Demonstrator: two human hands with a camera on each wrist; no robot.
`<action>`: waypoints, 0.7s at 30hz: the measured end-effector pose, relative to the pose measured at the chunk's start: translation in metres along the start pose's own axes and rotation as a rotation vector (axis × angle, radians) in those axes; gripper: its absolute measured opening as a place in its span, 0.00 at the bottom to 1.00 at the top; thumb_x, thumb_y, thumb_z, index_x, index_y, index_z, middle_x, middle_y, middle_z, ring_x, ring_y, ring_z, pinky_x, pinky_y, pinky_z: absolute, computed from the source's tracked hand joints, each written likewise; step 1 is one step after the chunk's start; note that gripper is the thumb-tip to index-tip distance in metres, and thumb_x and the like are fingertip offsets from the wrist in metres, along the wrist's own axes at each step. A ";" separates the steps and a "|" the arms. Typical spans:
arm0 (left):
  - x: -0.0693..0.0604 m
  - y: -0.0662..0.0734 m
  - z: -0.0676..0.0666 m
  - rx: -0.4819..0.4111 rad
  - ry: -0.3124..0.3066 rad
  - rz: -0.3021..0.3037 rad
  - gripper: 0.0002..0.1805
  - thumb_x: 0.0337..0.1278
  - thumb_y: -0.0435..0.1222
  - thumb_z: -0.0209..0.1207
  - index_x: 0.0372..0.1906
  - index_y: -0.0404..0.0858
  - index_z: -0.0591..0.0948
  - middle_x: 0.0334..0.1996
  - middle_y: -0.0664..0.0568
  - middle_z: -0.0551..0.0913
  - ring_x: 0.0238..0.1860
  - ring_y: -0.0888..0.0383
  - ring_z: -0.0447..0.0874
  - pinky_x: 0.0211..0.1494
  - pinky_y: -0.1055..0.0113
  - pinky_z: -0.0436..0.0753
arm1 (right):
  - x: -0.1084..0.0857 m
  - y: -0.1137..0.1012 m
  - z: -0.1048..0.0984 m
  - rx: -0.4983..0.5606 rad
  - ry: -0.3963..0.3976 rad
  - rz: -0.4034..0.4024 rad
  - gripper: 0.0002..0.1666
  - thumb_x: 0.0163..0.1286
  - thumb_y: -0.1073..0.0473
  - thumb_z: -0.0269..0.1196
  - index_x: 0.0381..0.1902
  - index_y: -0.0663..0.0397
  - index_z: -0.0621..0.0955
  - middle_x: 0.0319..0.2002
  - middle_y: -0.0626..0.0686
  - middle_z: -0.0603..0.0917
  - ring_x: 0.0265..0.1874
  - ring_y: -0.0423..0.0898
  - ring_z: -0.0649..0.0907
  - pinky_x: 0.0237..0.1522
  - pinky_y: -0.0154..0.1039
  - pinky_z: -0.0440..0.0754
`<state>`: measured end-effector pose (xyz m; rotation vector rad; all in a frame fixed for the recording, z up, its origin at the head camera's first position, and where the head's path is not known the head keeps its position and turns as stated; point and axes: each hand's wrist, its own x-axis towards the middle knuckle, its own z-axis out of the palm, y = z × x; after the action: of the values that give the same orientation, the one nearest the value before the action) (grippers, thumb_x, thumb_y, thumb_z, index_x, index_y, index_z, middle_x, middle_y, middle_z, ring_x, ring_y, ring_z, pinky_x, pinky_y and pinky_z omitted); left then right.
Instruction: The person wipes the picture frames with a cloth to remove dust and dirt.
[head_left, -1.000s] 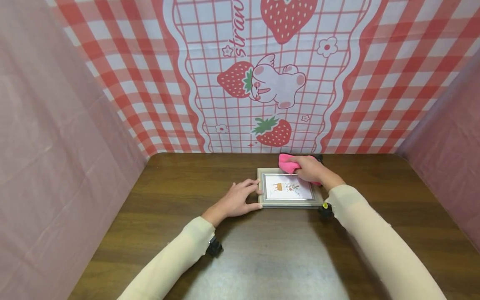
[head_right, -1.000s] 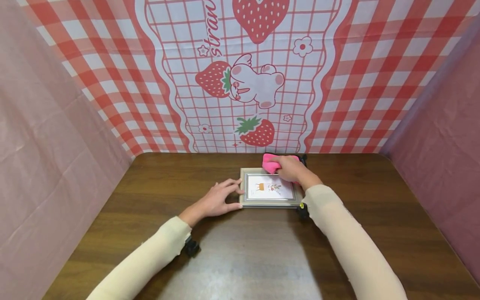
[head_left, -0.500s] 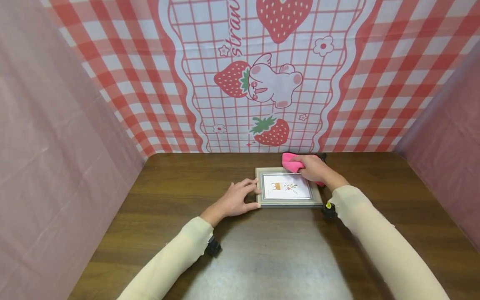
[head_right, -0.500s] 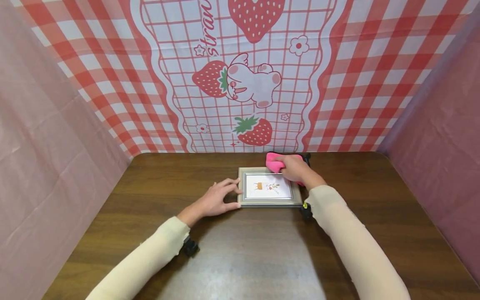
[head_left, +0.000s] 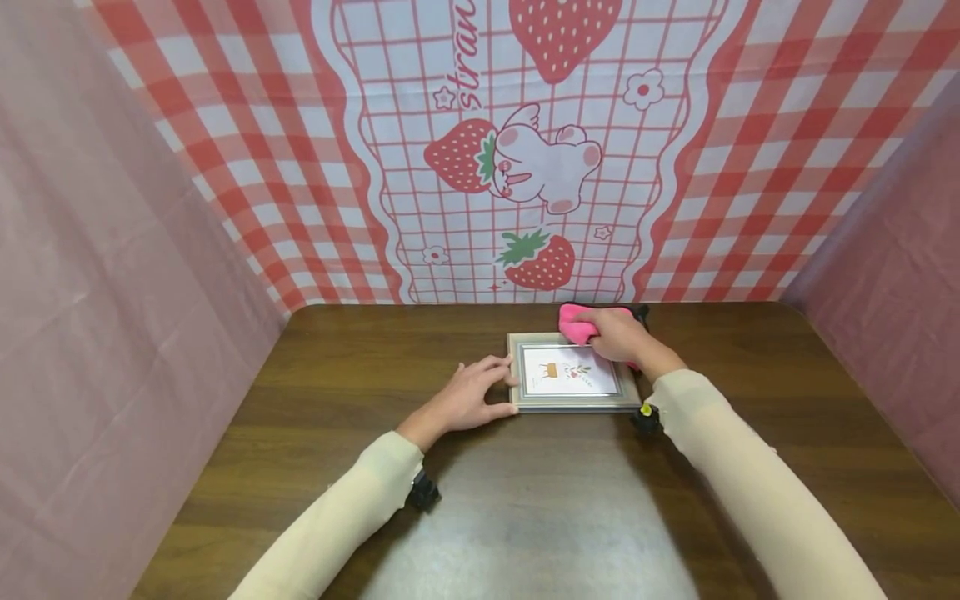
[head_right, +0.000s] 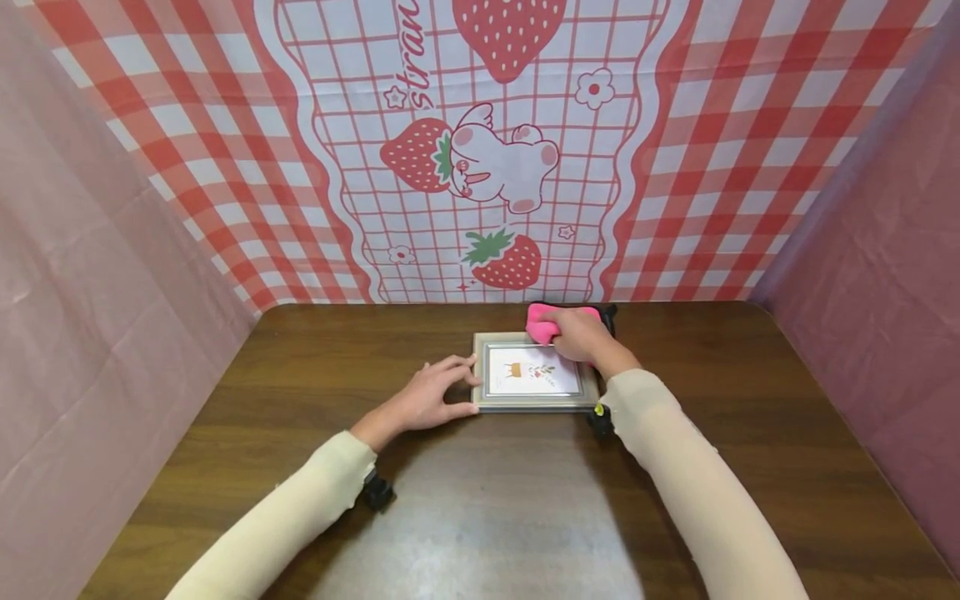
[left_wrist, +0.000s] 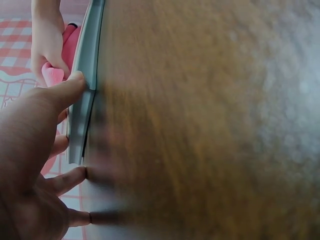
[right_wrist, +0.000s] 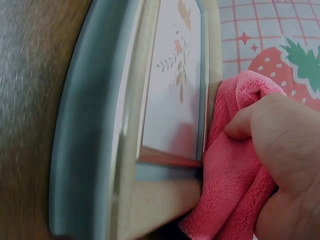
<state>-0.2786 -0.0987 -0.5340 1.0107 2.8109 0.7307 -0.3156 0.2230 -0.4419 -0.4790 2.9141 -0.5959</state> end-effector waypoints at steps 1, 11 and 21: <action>0.000 0.000 0.000 0.000 0.001 -0.001 0.25 0.72 0.60 0.72 0.66 0.56 0.87 0.89 0.55 0.69 0.86 0.42 0.72 0.81 0.15 0.63 | 0.001 0.000 0.001 0.002 0.002 -0.001 0.38 0.75 0.72 0.60 0.81 0.55 0.78 0.78 0.67 0.81 0.77 0.68 0.80 0.81 0.72 0.74; 0.000 0.001 -0.001 -0.009 0.001 -0.007 0.24 0.72 0.59 0.73 0.65 0.55 0.87 0.89 0.55 0.70 0.86 0.42 0.72 0.81 0.14 0.62 | 0.025 -0.011 0.022 -0.043 0.002 -0.044 0.39 0.71 0.71 0.63 0.80 0.54 0.80 0.70 0.65 0.87 0.56 0.59 0.84 0.64 0.60 0.82; 0.001 -0.001 0.000 -0.013 0.014 0.012 0.24 0.71 0.59 0.72 0.64 0.55 0.88 0.88 0.54 0.71 0.85 0.43 0.75 0.79 0.13 0.64 | 0.037 -0.045 0.033 -0.081 -0.012 -0.104 0.37 0.73 0.71 0.61 0.80 0.54 0.80 0.74 0.66 0.85 0.63 0.63 0.87 0.69 0.62 0.85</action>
<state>-0.2798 -0.0990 -0.5347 1.0252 2.8107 0.7598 -0.3314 0.1594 -0.4561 -0.6454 2.9250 -0.4875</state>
